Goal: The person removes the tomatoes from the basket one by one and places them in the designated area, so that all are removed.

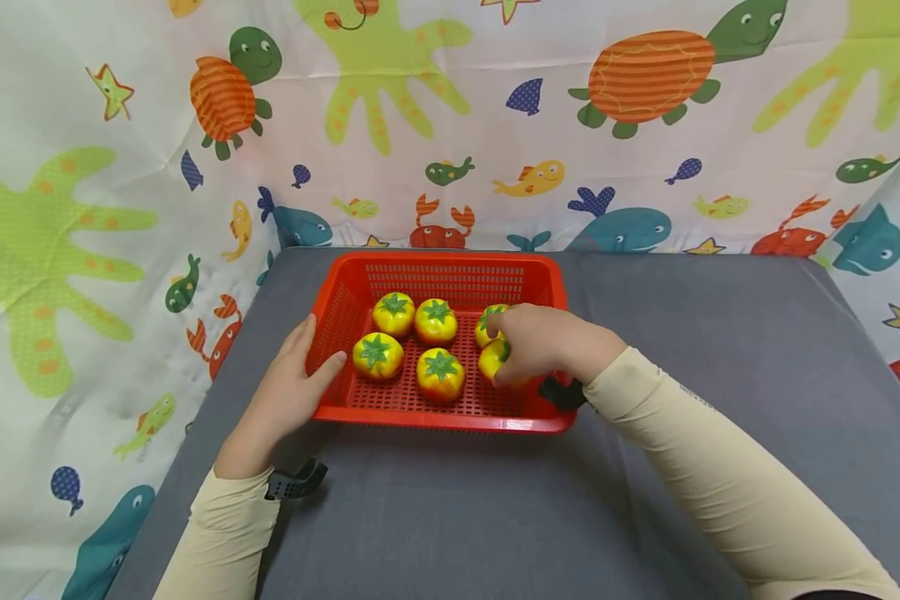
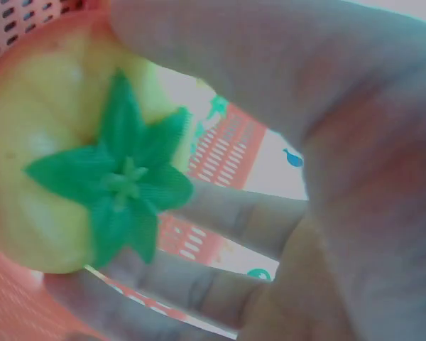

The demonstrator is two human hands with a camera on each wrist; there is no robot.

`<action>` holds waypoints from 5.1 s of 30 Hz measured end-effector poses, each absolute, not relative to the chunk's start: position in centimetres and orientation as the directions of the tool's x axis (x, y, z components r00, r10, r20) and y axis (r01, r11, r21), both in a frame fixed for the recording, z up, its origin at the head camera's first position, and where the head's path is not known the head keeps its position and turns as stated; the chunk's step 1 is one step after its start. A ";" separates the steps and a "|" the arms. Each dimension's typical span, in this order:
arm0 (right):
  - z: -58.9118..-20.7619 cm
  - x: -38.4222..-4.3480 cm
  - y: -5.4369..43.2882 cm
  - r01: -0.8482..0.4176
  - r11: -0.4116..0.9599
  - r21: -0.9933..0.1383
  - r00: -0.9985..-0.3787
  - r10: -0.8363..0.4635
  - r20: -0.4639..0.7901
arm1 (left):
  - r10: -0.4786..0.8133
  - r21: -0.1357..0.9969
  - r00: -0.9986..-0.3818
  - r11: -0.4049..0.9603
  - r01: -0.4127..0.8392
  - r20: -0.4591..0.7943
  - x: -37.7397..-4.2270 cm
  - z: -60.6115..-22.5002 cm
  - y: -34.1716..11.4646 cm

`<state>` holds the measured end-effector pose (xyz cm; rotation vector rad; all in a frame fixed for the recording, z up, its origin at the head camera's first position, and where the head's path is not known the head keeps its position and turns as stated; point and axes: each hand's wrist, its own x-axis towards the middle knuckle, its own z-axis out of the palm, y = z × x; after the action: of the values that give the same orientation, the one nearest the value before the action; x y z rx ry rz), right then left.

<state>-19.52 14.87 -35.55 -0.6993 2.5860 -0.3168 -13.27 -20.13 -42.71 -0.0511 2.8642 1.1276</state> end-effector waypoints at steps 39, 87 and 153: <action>-31.0 -21.1 25.7 -0.262 0.927 -0.269 -0.954 -0.291 -0.072 | -0.021 0.683 -0.999 0.729 -0.049 -0.048 -13.0 -43.1 -19.9; -41.6 -24.2 29.7 -0.251 0.895 -0.368 -0.940 -0.316 -0.128 | -0.028 0.691 -0.999 0.721 -0.044 -0.034 -12.9 -43.1 -19.8; -35.5 -25.8 15.0 -0.355 0.852 -0.386 -0.850 -0.466 -0.245 | -0.014 0.715 -1.000 0.698 -0.026 -0.023 -13.3 -43.8 -20.2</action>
<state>-25.78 15.03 -35.52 -0.6161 2.6966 -0.4706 -13.28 -20.24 -43.75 -0.0335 2.8807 1.2140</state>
